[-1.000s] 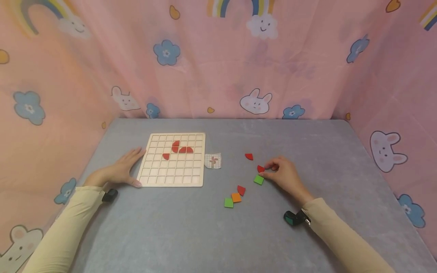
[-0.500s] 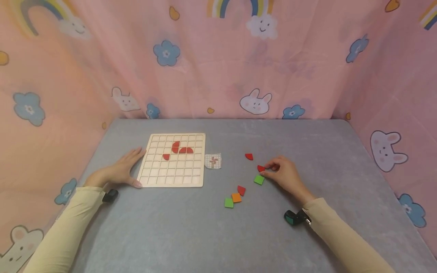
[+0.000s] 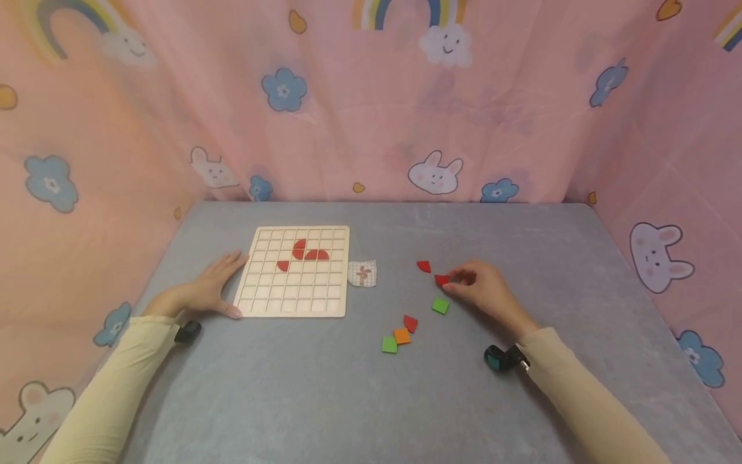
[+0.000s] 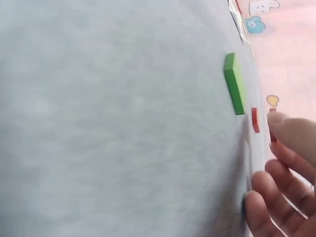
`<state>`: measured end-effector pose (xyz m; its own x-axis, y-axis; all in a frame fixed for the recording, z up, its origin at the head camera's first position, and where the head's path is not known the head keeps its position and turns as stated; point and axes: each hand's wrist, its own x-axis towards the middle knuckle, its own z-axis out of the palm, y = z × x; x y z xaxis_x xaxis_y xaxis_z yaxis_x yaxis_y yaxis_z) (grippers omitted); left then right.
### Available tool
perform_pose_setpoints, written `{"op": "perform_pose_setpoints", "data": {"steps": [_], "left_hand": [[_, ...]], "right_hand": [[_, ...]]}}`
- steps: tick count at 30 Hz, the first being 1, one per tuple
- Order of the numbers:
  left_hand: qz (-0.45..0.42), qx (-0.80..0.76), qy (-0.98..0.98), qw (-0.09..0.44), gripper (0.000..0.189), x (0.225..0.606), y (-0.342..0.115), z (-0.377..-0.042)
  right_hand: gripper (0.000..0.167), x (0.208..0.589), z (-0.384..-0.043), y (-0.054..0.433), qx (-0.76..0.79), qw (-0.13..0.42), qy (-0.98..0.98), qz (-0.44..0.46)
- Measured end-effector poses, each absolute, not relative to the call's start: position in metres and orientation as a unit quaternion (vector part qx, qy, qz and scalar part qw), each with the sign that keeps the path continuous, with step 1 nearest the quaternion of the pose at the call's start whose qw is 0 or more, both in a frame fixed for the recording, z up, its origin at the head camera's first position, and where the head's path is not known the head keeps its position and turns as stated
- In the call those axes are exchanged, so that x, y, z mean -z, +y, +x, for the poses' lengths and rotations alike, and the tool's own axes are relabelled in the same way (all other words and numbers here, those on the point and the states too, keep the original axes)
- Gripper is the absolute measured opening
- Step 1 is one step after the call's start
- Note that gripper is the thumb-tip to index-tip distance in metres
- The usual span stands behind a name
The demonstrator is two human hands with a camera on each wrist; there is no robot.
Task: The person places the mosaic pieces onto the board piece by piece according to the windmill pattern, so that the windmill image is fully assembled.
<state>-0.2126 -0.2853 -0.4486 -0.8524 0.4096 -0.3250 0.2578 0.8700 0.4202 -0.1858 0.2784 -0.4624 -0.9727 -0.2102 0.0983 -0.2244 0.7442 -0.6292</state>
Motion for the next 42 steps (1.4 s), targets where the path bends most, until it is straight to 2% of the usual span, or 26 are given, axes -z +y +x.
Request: {"op": "perform_pose_setpoints", "data": {"steps": [12,18,26,36,42], "left_hand": [[0.172,-0.185,0.945,0.209,0.136,0.448,-0.286,-0.213],[0.173,-0.188,0.944,0.21,0.134,0.444,-0.283,-0.211],[0.169,-0.187,0.945,0.21,0.135,0.447,-0.284,-0.212],[0.179,-0.199,0.942,0.202,0.139,0.447,-0.286,-0.211],[0.174,-0.191,0.944,0.205,0.139,0.448,-0.285,-0.212]], "right_hand": [[0.026,0.449,-0.218,0.232,-0.308,-0.029,-0.928,0.21],[0.025,0.444,-0.235,0.2,-0.313,-0.052,-0.919,0.234],[0.022,0.443,-0.252,0.152,-0.321,-0.052,-0.903,0.279],[0.025,0.444,-0.266,0.095,-0.301,-0.093,-0.898,0.305],[0.027,0.443,-0.272,0.066,-0.269,-0.082,-0.898,0.338]]}}
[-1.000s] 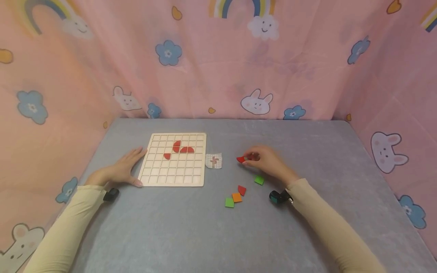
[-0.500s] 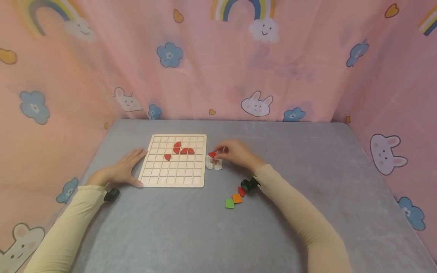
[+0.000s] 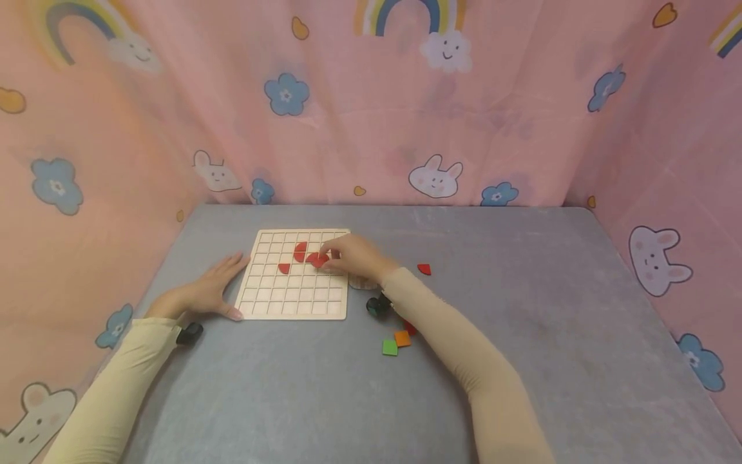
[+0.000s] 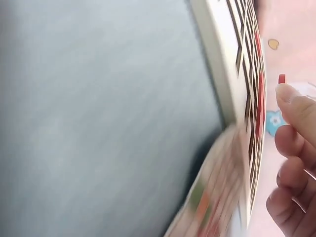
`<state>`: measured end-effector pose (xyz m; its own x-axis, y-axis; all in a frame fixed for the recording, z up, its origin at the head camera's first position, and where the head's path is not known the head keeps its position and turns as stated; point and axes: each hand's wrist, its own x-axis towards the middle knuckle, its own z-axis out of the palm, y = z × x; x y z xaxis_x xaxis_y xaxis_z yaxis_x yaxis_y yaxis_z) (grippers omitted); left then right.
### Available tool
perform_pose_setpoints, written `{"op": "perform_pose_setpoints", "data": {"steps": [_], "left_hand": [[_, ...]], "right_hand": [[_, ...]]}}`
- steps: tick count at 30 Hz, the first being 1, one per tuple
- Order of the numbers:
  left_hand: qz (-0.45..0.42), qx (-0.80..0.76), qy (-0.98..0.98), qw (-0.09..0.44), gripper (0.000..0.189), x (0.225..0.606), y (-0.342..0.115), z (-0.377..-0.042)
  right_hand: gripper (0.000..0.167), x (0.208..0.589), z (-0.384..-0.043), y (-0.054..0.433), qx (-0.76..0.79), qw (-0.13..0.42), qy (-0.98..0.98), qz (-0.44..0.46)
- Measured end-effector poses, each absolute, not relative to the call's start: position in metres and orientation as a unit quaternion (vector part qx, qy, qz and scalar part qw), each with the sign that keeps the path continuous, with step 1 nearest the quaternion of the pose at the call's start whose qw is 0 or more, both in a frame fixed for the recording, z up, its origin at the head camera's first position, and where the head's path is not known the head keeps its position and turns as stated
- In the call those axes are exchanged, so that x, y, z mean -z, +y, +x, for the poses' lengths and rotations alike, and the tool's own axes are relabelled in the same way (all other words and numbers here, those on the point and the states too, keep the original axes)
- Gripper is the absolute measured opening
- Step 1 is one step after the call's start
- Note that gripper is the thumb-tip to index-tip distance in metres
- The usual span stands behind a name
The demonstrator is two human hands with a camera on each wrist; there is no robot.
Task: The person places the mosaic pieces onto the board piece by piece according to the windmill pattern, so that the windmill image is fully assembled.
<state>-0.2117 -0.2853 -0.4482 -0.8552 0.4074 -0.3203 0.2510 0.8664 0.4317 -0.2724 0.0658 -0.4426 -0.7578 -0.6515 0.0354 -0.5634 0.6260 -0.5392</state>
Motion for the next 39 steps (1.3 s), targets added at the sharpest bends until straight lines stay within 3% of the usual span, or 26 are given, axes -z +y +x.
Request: {"op": "perform_pose_setpoints", "data": {"steps": [11,33,39], "left_hand": [[0.171,-0.189,0.944,0.21,0.138,0.452,-0.287,-0.214],[0.17,-0.186,0.945,0.21,0.138,0.452,-0.287,-0.215],[0.169,-0.187,0.945,0.21,0.138,0.453,-0.288,-0.215]], "right_hand": [[0.022,0.439,-0.275,0.03,0.253,0.082,0.889,-0.373],[0.024,0.45,-0.28,0.019,0.254,0.107,0.888,-0.368],[0.027,0.454,-0.277,0.021,0.349,0.15,0.866,-0.327]]}}
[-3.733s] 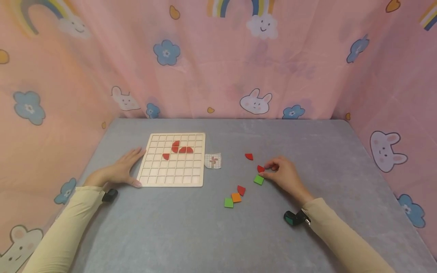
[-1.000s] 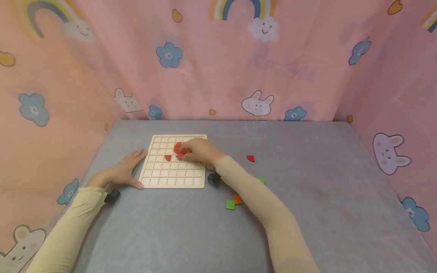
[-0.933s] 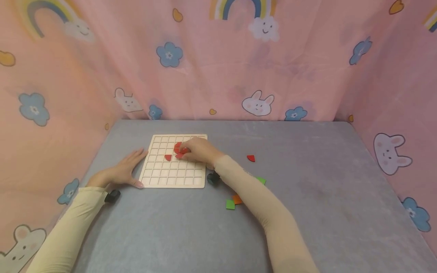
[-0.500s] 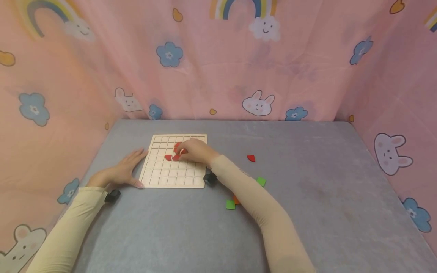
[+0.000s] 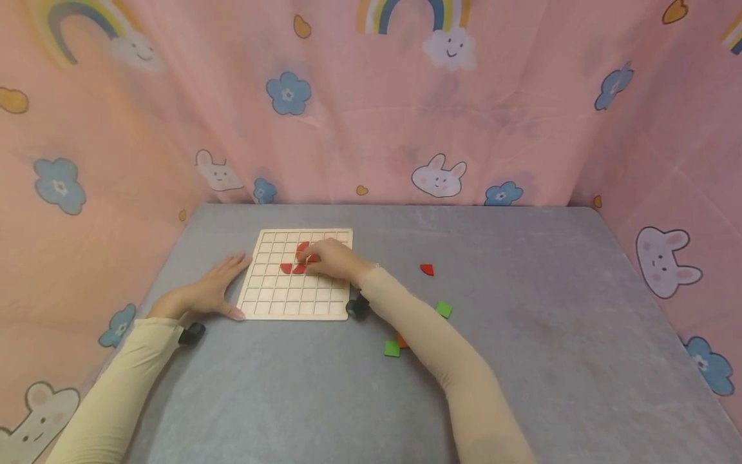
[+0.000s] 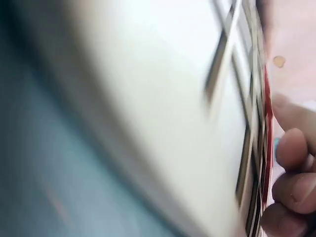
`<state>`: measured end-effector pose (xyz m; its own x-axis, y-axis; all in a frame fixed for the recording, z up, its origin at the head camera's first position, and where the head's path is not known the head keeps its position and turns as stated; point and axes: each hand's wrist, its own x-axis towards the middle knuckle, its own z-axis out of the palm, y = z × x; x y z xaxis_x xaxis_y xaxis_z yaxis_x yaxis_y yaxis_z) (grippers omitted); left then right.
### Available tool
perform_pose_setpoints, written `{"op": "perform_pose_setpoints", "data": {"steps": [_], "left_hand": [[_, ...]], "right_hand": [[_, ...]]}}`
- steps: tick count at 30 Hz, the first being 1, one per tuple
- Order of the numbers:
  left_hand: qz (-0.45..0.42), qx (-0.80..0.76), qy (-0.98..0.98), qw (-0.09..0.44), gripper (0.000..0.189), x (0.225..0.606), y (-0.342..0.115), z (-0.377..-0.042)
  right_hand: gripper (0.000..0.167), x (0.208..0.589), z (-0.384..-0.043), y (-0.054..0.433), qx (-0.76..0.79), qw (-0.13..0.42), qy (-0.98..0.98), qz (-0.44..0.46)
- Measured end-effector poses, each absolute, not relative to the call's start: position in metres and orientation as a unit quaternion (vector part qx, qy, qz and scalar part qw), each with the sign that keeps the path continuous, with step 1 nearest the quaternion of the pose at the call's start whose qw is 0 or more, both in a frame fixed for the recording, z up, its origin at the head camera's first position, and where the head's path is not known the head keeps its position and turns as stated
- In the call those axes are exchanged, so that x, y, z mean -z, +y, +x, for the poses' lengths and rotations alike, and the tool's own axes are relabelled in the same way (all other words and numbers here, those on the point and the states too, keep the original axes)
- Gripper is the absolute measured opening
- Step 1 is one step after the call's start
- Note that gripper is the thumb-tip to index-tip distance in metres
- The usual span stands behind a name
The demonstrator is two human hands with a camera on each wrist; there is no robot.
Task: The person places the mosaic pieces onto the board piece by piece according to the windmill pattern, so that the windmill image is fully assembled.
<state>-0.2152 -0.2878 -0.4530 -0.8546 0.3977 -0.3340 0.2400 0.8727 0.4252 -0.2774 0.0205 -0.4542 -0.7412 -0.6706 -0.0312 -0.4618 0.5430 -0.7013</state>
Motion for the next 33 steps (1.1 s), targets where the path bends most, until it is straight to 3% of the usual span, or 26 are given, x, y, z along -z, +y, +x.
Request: {"op": "perform_pose_setpoints", "data": {"steps": [12,33], "left_hand": [[0.167,-0.19,0.945,0.209,0.137,0.45,-0.286,-0.213],[0.166,-0.198,0.944,0.205,0.136,0.447,-0.284,-0.211]], "right_hand": [[0.026,0.461,-0.255,0.01,0.531,0.158,0.816,-0.164],[0.017,0.461,-0.248,0.002,0.499,0.143,0.847,-0.117]]}}
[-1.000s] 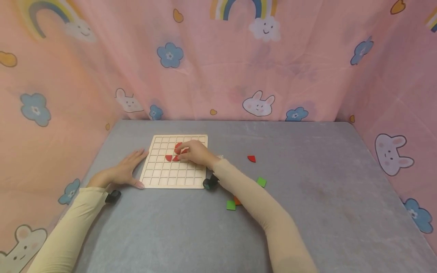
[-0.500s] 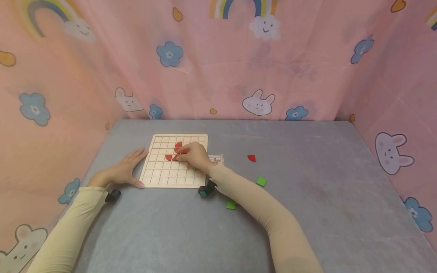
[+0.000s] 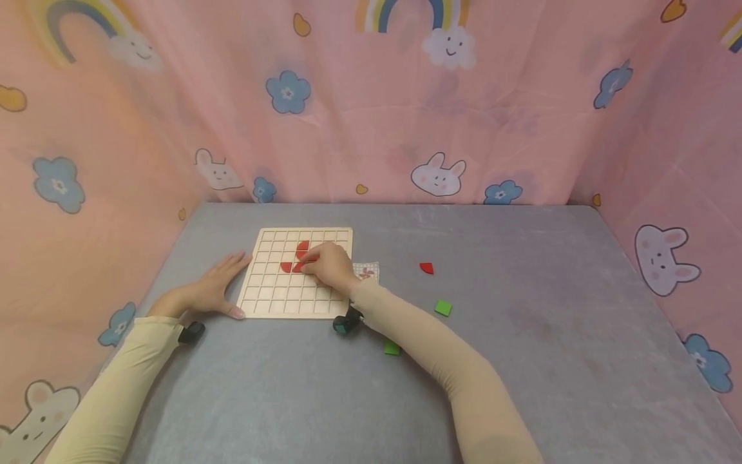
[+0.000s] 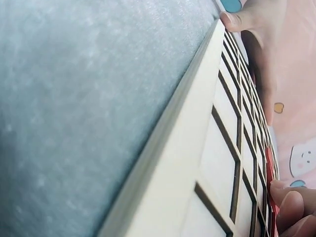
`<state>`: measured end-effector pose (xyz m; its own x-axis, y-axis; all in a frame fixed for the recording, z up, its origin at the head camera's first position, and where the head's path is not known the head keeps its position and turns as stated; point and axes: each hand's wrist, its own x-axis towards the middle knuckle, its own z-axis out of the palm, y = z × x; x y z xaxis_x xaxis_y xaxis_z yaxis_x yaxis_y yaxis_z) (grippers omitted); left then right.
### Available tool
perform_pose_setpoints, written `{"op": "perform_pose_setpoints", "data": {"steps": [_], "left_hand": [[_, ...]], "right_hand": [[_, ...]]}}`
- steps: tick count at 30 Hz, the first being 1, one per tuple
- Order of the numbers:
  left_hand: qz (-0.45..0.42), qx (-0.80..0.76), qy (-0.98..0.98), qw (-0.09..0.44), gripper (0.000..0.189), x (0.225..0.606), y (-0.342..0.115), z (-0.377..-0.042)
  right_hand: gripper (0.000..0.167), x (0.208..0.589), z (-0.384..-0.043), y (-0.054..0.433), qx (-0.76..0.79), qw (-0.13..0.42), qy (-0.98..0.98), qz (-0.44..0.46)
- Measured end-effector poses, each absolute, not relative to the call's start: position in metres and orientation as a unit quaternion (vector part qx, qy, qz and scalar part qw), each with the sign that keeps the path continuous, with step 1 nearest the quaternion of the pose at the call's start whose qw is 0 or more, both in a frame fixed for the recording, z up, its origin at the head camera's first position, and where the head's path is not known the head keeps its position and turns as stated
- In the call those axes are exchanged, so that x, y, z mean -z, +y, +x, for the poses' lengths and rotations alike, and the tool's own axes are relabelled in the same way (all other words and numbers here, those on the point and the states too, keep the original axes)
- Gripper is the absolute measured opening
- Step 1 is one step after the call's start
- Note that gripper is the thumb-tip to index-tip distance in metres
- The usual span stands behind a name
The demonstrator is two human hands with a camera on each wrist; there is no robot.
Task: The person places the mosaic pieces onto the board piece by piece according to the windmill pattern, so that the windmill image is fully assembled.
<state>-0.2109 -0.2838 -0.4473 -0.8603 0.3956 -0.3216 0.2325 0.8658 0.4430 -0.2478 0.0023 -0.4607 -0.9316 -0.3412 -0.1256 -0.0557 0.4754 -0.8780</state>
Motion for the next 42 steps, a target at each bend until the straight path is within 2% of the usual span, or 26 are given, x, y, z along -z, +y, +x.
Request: {"op": "perform_pose_setpoints", "data": {"steps": [16,42], "left_hand": [[0.168,-0.193,0.944,0.208,0.137,0.4486,-0.2849,-0.2121],[0.165,-0.184,0.946,0.208,0.137,0.4523,-0.2865,-0.2154]], "right_hand": [[0.02,0.4583,-0.2486,0.0025,0.482,0.156,0.852,-0.133],[0.021,0.4568,-0.2477,0.0002,0.466,0.147,0.863,-0.127]]}}
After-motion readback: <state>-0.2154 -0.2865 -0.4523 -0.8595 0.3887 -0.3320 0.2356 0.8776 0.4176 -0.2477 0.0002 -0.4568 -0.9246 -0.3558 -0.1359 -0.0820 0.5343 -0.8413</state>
